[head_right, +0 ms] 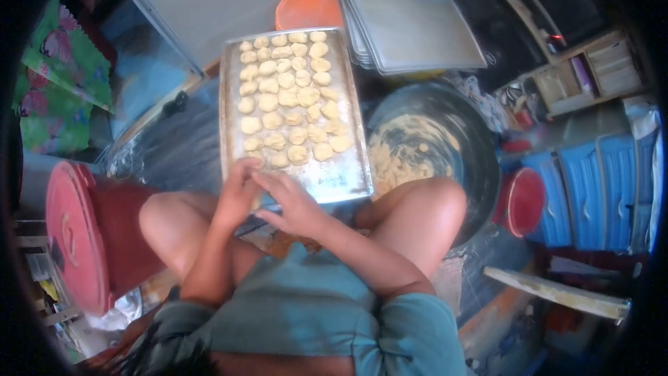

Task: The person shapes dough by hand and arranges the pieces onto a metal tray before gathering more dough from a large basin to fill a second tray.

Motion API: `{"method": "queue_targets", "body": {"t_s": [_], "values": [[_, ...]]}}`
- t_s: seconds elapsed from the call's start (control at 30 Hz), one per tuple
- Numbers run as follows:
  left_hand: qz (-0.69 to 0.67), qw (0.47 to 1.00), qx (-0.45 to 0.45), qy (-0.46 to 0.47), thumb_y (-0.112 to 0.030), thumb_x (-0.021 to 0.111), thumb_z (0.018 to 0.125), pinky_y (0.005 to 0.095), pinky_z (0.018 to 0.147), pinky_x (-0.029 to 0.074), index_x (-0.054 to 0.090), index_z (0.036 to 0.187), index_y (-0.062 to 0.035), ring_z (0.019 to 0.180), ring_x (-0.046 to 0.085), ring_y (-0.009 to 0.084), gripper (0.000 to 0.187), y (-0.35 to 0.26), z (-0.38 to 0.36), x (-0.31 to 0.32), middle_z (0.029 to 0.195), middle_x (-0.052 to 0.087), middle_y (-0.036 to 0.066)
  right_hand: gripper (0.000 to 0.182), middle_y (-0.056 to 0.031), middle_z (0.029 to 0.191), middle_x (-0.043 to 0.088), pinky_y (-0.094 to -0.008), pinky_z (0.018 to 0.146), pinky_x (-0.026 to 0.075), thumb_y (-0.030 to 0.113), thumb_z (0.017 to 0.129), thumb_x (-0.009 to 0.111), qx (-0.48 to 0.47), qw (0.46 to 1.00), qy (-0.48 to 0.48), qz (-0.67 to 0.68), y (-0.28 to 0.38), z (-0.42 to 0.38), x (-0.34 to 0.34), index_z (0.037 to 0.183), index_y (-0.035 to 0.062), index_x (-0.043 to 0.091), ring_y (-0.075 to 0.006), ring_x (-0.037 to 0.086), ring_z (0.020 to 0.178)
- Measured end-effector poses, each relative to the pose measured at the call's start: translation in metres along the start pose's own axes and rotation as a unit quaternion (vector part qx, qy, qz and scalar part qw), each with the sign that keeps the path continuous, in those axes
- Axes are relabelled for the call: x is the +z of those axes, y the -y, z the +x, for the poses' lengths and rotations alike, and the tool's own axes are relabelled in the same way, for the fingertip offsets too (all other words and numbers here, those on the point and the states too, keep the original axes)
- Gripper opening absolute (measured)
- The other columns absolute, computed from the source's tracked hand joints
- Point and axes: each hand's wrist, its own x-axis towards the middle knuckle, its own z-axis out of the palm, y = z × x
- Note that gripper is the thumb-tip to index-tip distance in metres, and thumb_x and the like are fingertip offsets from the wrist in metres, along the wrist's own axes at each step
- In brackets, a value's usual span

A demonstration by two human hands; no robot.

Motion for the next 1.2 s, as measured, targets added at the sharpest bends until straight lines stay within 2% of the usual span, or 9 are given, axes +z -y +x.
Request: {"method": "queue_targets", "body": {"t_s": [0.1,0.23,0.3,0.4,0.67,0.77,0.83,0.93,1.2], "values": [[-0.572,0.809,-0.094,0.094,-0.001,0.050,0.078,0.0366,0.091,0.041,0.035,0.136,-0.0133,0.118,0.043,0.0250,0.061,0.004,-0.003,0.016,0.123,0.042,0.009,0.043,-0.0120,0.107,0.060,-0.0365,0.082,0.046,0.014,0.078,0.071,0.037,0.999,0.003,0.008,-0.008,0.004,-0.015,0.118,0.0036,0.059,-0.0279,0.057,0.094],[-0.591,0.790,-0.079,0.141,0.005,0.049,0.076,0.0401,0.093,0.044,0.035,0.135,-0.0109,0.116,0.046,0.0240,0.062,0.010,-0.001,0.024,0.117,0.045,0.010,0.025,-0.0100,0.084,0.064,-0.0299,0.069,0.048,0.011,0.079,0.070,0.180,0.980,-0.069,0.053,-0.023,-0.004,-0.036,0.102,0.0055,0.066,-0.0192,0.060,0.072],[-0.430,0.902,0.007,0.046,0.011,0.045,0.076,0.0404,0.090,0.051,0.035,0.134,-0.0094,0.113,0.050,0.0235,0.062,0.016,0.004,0.024,0.120,0.046,0.012,0.020,-0.0095,0.086,0.064,-0.0300,0.070,0.048,0.010,0.080,0.069,0.237,0.963,-0.088,0.090,-0.028,-0.008,-0.043,0.099,0.0070,0.066,-0.0188,0.060,0.077],[-0.457,0.889,-0.024,-0.015,0.015,0.043,0.078,0.0365,0.083,0.056,0.034,0.135,-0.0090,0.108,0.054,0.0231,0.063,0.006,0.006,0.012,0.122,0.048,0.014,0.025,-0.0099,0.096,0.063,-0.0317,0.074,0.047,0.011,0.079,0.069,0.089,0.982,0.013,-0.165,-0.050,-0.013,-0.033,0.103,0.0065,0.066,-0.0204,0.060,0.086],[-0.403,0.914,0.044,0.017,0.013,0.050,0.077,0.0358,0.081,0.055,0.020,0.145,-0.0143,0.111,0.052,0.0234,0.079,-0.003,0.001,0.049,0.135,0.040,0.018,0.030,-0.0113,0.103,0.060,-0.0343,0.080,0.047,0.009,0.076,0.069,0.058,0.995,0.054,0.058,-0.014,-0.004,-0.058,0.106,0.0083,0.066,-0.0261,0.059,0.093],[-0.544,0.830,0.026,0.120,0.011,0.052,0.074,0.0365,0.084,0.051,0.029,0.144,-0.0157,0.114,0.050,0.0269,0.078,0.000,0.003,0.052,0.140,0.034,0.018,0.021,-0.0104,0.090,0.061,-0.0339,0.074,0.049,0.009,0.078,0.070,0.086,0.996,-0.016,0.038,-0.037,-0.015,-0.067,0.097,0.0057,0.064,-0.0268,0.060,0.084],[-0.072,0.972,0.224,0.007,0.009,0.055,0.073,0.0410,0.085,0.048,0.049,0.132,-0.0134,0.111,0.051,0.0323,0.064,-0.001,0.006,0.045,0.133,0.044,0.017,0.021,-0.0107,0.090,0.061,-0.0337,0.074,0.049,0.008,0.076,0.071,0.161,0.985,-0.063,0.025,-0.033,-0.014,-0.072,0.096,0.0062,0.064,-0.0262,0.060,0.083],[0.128,0.945,0.294,-0.068,0.000,0.064,0.073,0.0418,0.085,0.044,0.064,0.107,-0.0081,0.105,0.053,0.0303,0.035,0.004,0.013,0.049,0.118,0.057,0.012,0.023,-0.0114,0.087,0.061,-0.0344,0.071,0.049,0.010,0.075,0.072,0.200,0.974,-0.095,-0.055,-0.050,-0.023,-0.066,0.097,0.0079,0.065,-0.0260,0.061,0.078],[0.301,0.908,0.267,-0.112,-0.018,0.068,0.074,0.0443,0.083,0.034,0.066,0.087,-0.0129,0.093,0.053,0.0265,0.014,0.015,0.030,0.070,0.090,0.061,0.005,0.020,-0.0131,0.095,0.063,-0.0356,0.075,0.049,0.017,0.081,0.067,0.235,0.970,-0.027,-0.057,-0.053,-0.020,-0.079,0.098,0.0061,0.067,-0.0292,0.061,0.083]]}}
